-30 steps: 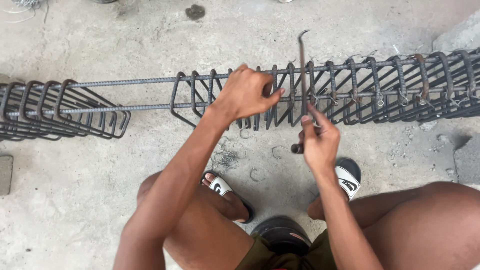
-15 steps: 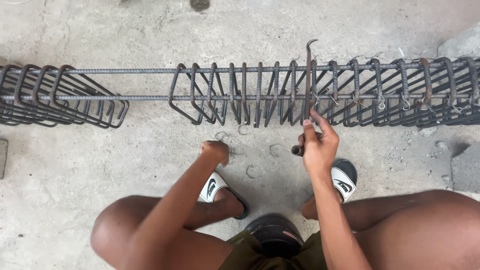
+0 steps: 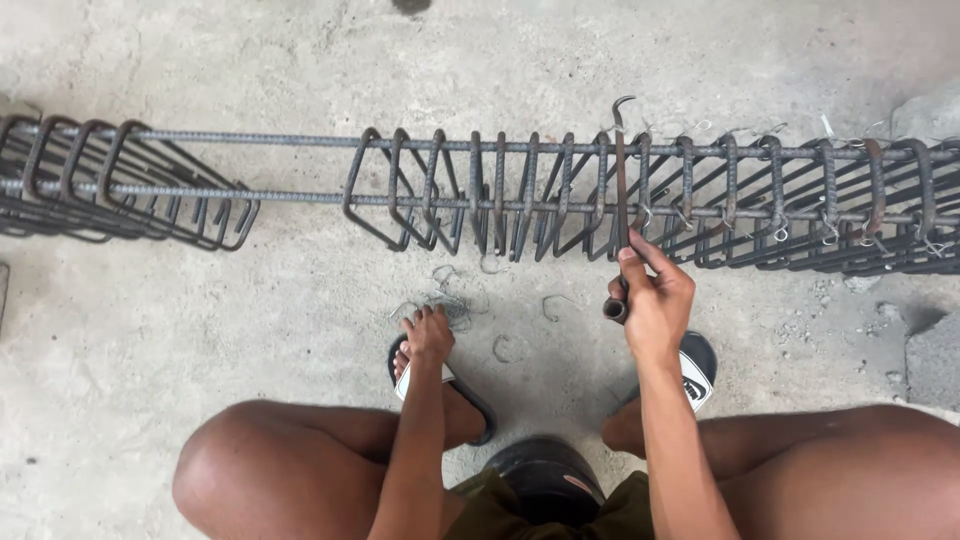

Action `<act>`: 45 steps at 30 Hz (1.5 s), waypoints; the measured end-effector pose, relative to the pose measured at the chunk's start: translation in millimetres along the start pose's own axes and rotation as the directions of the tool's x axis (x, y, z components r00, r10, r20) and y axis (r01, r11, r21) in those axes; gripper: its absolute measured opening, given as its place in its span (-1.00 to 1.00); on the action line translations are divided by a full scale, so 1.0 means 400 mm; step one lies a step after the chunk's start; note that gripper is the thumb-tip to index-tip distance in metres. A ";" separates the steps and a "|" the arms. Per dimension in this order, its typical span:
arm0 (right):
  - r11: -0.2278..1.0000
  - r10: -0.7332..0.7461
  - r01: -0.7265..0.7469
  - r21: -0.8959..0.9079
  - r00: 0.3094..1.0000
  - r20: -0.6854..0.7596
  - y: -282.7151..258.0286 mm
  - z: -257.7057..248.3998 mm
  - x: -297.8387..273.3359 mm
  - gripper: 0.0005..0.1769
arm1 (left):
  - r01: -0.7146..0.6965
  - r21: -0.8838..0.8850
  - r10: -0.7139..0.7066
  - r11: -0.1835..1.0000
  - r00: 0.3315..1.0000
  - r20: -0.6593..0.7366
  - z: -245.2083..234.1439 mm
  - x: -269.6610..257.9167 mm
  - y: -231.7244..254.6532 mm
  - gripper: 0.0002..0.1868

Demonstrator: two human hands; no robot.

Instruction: Tying rebar stirrups to longitudinal bars using wire and a hook tool

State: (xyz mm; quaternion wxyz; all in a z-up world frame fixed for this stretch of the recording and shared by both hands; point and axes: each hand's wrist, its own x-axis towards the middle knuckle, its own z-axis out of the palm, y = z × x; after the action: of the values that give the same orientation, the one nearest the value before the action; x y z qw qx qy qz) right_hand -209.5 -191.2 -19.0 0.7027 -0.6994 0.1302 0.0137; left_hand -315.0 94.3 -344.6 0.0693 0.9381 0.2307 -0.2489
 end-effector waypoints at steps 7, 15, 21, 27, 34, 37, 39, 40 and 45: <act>0.997 0.044 -0.046 0.064 0.999 0.029 -0.022 -0.002 0.008 -0.71 | 0.158 -0.036 -0.158 0.987 0.987 -0.017 0.025 0.055 -0.026 -0.55; 0.987 0.056 -0.053 0.154 0.998 -0.014 -0.006 0.003 0.015 -0.69 | 0.117 -0.029 -0.117 0.993 0.993 0.003 0.042 0.090 -0.018 -0.75; 0.987 0.030 -0.028 0.159 0.999 -0.011 -0.003 0.015 0.017 -0.71 | 0.168 -0.088 -0.172 0.982 0.984 -0.038 -0.017 0.063 0.001 -0.77; 0.973 0.023 -0.014 0.231 0.999 -0.038 -0.027 0.025 0.014 -0.72 | 0.202 -0.356 -0.259 0.912 0.959 -0.119 -0.069 0.047 0.006 -0.72; 0.967 0.037 -0.037 0.254 0.999 0.003 -0.009 0.027 0.016 -0.71 | 0.212 -0.575 -0.417 0.790 0.874 -0.250 -0.061 0.054 -0.015 -0.76; 0.978 0.002 0.002 0.210 1.000 -0.021 0.010 0.030 0.011 -0.68 | 0.156 -0.681 -0.486 0.715 0.811 -0.324 -0.104 0.017 0.002 -0.80; 0.992 -0.060 0.067 0.105 0.996 -0.067 -0.004 0.036 -0.008 -0.67 | 0.060 -0.723 -0.521 0.688 0.734 -0.436 -0.105 0.015 0.008 -0.87; 0.992 -0.063 0.070 0.106 0.996 -0.069 0.000 0.042 -0.019 -0.67 | 0.056 -0.723 -0.519 0.689 0.735 -0.437 -0.110 0.008 0.010 -0.87; 0.982 -0.161 0.166 0.093 0.985 -0.055 0.015 0.063 -0.051 -0.66 | 0.010 -0.793 -0.566 0.609 0.706 -0.426 -0.133 -0.005 0.026 -0.90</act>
State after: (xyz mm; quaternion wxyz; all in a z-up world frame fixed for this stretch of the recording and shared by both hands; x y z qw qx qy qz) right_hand -226.1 -162.9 -21.3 0.7312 -0.6730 0.0893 -0.0669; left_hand -288.6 97.4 -297.2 0.3169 0.7948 0.4791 0.1960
